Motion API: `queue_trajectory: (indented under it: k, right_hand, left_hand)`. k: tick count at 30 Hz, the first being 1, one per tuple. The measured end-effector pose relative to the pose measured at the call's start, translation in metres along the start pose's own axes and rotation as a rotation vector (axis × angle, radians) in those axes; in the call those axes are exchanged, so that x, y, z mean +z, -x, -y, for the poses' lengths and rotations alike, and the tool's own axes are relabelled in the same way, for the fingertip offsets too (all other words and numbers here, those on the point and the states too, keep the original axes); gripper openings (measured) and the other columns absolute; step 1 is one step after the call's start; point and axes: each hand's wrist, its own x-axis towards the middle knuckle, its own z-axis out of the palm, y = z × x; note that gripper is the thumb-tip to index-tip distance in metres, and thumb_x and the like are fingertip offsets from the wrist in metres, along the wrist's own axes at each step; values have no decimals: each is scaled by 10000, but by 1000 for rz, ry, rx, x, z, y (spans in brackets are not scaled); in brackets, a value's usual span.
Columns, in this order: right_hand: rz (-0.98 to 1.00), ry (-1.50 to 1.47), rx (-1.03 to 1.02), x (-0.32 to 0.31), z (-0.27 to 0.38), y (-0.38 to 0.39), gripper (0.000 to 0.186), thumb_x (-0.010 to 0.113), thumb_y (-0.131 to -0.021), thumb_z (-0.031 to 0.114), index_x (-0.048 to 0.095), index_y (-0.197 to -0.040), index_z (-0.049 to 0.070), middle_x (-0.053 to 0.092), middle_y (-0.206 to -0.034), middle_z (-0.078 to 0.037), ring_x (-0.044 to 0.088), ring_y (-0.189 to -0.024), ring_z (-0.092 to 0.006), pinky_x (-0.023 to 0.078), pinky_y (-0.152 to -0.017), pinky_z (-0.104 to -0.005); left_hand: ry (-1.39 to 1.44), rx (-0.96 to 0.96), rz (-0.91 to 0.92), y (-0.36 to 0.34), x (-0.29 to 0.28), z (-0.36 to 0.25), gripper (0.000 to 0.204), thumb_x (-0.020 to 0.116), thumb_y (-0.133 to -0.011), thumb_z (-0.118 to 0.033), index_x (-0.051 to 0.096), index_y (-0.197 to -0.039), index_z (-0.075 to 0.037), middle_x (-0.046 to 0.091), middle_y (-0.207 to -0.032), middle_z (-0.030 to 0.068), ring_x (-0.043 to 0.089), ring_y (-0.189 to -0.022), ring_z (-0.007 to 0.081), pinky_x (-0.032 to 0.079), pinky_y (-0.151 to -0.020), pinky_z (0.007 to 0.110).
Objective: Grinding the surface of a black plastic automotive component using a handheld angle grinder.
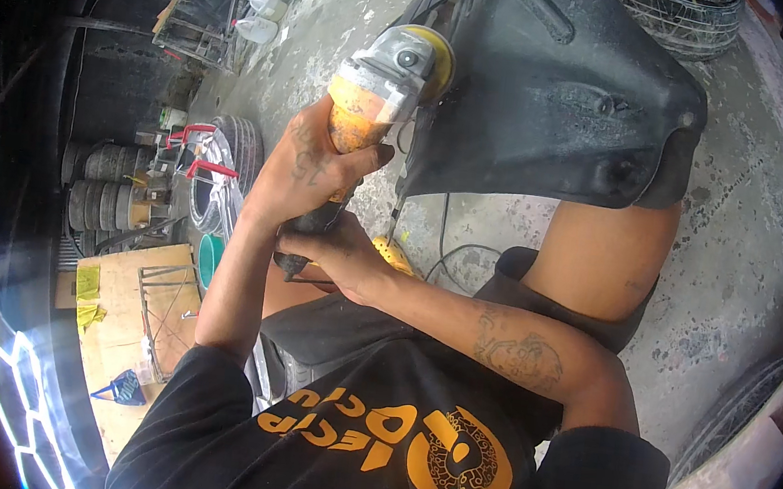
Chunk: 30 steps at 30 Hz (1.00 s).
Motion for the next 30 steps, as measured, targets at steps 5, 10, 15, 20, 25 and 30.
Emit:
queue_trajectory:
  k: [5,10,15,20,25,30]
  right_hand:
    - [-7,-49,3,5,3,3,503,817,-860,113,545,-1272,21,648,-1168,-88,692,-1088,-190,630,-911,-355]
    - [-2,-75,4,3,2,2,500,814,-863,113,545,-1278,37,649,-1169,-81,697,-1075,-188,636,-902,-356]
    - [15,-60,20,0,1,0,538,809,-883,110,506,-1322,34,646,-1191,-88,688,-1104,-197,623,-925,-359]
    - [-43,-53,-3,2,0,2,407,808,-870,127,606,-1213,40,679,-1120,-72,710,-1016,-178,643,-855,-348]
    - [-25,-21,-40,2,-1,0,387,813,-865,117,630,-1193,26,703,-1080,-78,720,-985,-186,634,-787,-334]
    - [-88,-28,-47,3,-2,1,381,817,-856,111,639,-1181,21,708,-1068,-81,719,-989,-181,624,-768,-328]
  left_hand:
    - [-51,-14,17,-1,-2,-9,489,769,-771,-242,633,-1115,77,728,-926,266,738,-902,393,561,-821,450]
    - [-55,-32,58,-4,-1,-12,499,770,-771,-241,635,-1138,69,731,-932,258,740,-904,380,560,-826,442]
    - [22,14,83,-4,0,-12,510,767,-767,-231,645,-1182,40,737,-943,233,742,-894,350,560,-830,428]
    - [18,15,81,-5,2,-8,500,767,-759,-224,656,-1172,35,739,-943,222,739,-882,343,559,-826,423]
    - [8,-8,77,-5,1,-9,490,772,-757,-226,660,-1155,38,738,-921,218,735,-853,327,561,-813,420]
    - [18,15,58,-7,5,-3,483,773,-758,-223,662,-1148,39,735,-900,210,728,-833,305,563,-804,411]
